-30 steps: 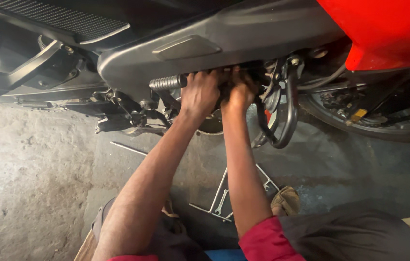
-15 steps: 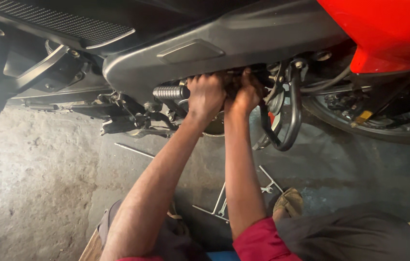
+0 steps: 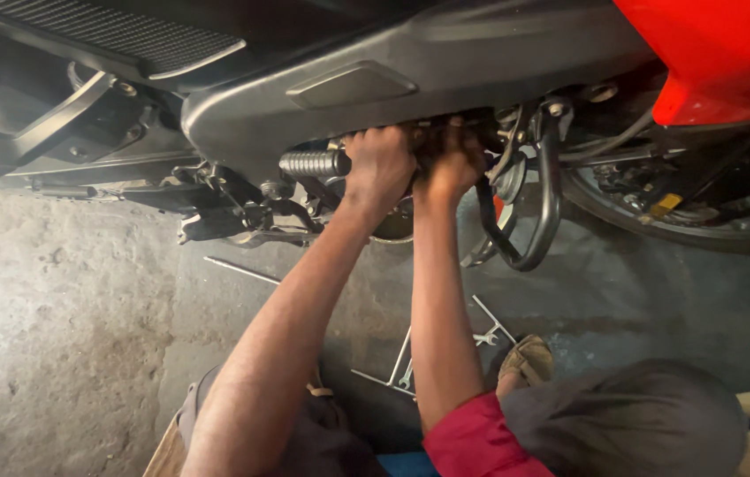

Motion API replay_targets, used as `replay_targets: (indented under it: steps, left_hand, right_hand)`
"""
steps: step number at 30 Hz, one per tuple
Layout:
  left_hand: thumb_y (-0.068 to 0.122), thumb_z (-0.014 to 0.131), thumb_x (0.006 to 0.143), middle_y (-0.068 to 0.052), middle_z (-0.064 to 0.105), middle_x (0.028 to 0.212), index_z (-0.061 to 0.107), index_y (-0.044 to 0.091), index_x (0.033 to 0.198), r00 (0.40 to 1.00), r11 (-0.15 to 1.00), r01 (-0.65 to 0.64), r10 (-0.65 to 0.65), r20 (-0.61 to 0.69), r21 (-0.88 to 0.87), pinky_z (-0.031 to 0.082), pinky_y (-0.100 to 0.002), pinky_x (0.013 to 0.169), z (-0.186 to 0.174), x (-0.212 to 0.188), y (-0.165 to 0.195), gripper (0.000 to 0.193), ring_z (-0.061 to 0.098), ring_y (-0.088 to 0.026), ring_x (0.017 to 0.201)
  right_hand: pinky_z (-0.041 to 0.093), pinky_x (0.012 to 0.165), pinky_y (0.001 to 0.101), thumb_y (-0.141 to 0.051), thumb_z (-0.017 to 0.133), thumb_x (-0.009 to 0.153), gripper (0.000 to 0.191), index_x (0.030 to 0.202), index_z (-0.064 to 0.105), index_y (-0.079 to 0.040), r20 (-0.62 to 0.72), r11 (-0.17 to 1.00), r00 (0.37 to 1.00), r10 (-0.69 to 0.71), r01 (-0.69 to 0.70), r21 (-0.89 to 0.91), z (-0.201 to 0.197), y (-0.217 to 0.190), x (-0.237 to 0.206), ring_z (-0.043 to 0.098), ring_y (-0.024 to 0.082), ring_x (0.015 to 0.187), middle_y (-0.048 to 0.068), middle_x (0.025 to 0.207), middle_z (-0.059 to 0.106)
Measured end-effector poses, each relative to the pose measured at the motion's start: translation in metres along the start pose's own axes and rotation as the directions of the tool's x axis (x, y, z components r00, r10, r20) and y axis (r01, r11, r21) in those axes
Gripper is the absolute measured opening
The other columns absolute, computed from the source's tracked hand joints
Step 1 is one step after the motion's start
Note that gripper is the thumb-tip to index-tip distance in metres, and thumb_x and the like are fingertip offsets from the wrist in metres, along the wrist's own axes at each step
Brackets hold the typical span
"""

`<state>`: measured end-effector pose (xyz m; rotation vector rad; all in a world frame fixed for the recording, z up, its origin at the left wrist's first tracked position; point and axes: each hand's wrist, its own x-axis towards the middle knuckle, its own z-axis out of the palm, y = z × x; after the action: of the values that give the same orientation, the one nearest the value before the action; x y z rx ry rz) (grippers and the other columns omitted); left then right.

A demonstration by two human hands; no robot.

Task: The person works on the underside of a motorcycle, using a T-handle wrench and a socket wrench to loosen and remove bolts from the engine area. They manipulate the tools with both hands, occasionally adjusting their grip and position to access different fasteners.

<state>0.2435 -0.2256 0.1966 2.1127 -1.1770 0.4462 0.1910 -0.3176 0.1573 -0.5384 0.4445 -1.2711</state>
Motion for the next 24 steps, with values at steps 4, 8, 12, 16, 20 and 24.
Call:
replay_targets:
  steps: [4, 8, 12, 16, 20, 24]
  left_hand:
    - [0.016, 0.064, 0.081, -0.022, 0.071, 0.086, 0.076, 0.01, 0.091, 0.999, 0.999, -0.001, -0.001, 0.039, 0.041, 0.051, -0.059, 0.072, 0.007, 0.002, -0.005, 0.016, 0.069, -0.043, 0.073]
    - [0.015, 0.065, 0.085, -0.024, 0.07, 0.081, 0.075, 0.006, 0.082, 0.999, 1.0, 0.0, -0.001, 0.053, 0.013, 0.053, -0.059, 0.077, 0.01, 0.001, -0.008, 0.014, 0.069, -0.044, 0.078]
    - [0.007, 0.063, 0.072, -0.027, 0.07, 0.078, 0.078, 0.008, 0.084, 0.996, 0.998, -0.025, 0.031, 0.083, -0.063, 0.052, -0.06, 0.074, 0.007, 0.001, -0.01, 0.019, 0.068, -0.047, 0.075]
    - [0.006, 0.061, 0.075, -0.028, 0.069, 0.08, 0.072, 0.001, 0.088, 0.995, 0.993, -0.002, 0.014, 0.101, -0.116, 0.053, -0.059, 0.076, 0.0, 0.0, -0.011, 0.017, 0.068, -0.047, 0.077]
    - [0.007, 0.061, 0.077, -0.027, 0.069, 0.083, 0.069, 0.002, 0.091, 0.999, 0.999, -0.046, 0.046, -0.005, -0.026, 0.053, -0.057, 0.079, -0.003, -0.005, -0.006, 0.017, 0.068, -0.045, 0.08]
    - [0.008, 0.061, 0.079, -0.027, 0.069, 0.084, 0.069, 0.002, 0.097, 0.991, 0.997, -0.077, 0.079, -0.113, 0.016, 0.05, -0.058, 0.078, -0.002, -0.005, -0.001, 0.021, 0.067, -0.044, 0.078]
  right_hand:
    - [0.048, 0.062, 0.0327, -0.002, 0.069, 0.099, 0.009, 0.09, 0.067, 0.002, 0.069, 0.97, 0.978, -0.195, 0.203, -0.132, 0.002, 0.006, 0.002, 0.058, 0.015, 0.07, 0.006, 0.085, 0.066]
    - [0.047, 0.059, 0.0325, -0.003, 0.074, 0.095, 0.011, 0.088, 0.067, 0.002, 0.076, 0.971, 0.991, -0.114, 0.127, -0.203, 0.004, -0.008, -0.002, 0.057, 0.015, 0.066, 0.006, 0.08, 0.067]
    - [0.055, 0.064, 0.0334, -0.009, 0.076, 0.09, 0.012, 0.096, 0.069, -0.003, -0.044, 0.98, 0.993, 0.109, -0.115, -0.164, 0.007, -0.022, -0.004, 0.066, 0.016, 0.073, 0.004, 0.087, 0.072]
    - [0.042, 0.06, 0.0358, -0.017, 0.08, 0.095, 0.02, 0.103, 0.065, -0.006, -0.079, 0.971, 0.978, 0.195, -0.204, -0.127, 0.011, -0.018, 0.003, 0.055, 0.022, 0.071, 0.009, 0.089, 0.064]
    - [0.059, 0.076, 0.0383, -0.01, 0.073, 0.092, 0.021, 0.11, 0.067, -0.003, 0.046, 0.982, 0.981, 0.187, -0.188, 0.026, 0.008, -0.01, 0.014, 0.069, 0.025, 0.088, 0.011, 0.1, 0.071]
    - [0.06, 0.083, 0.0376, -0.003, 0.072, 0.09, 0.028, 0.117, 0.068, 0.001, 0.097, 0.996, 0.993, 0.068, -0.072, 0.043, 0.008, -0.007, 0.016, 0.07, 0.025, 0.096, 0.011, 0.108, 0.072]
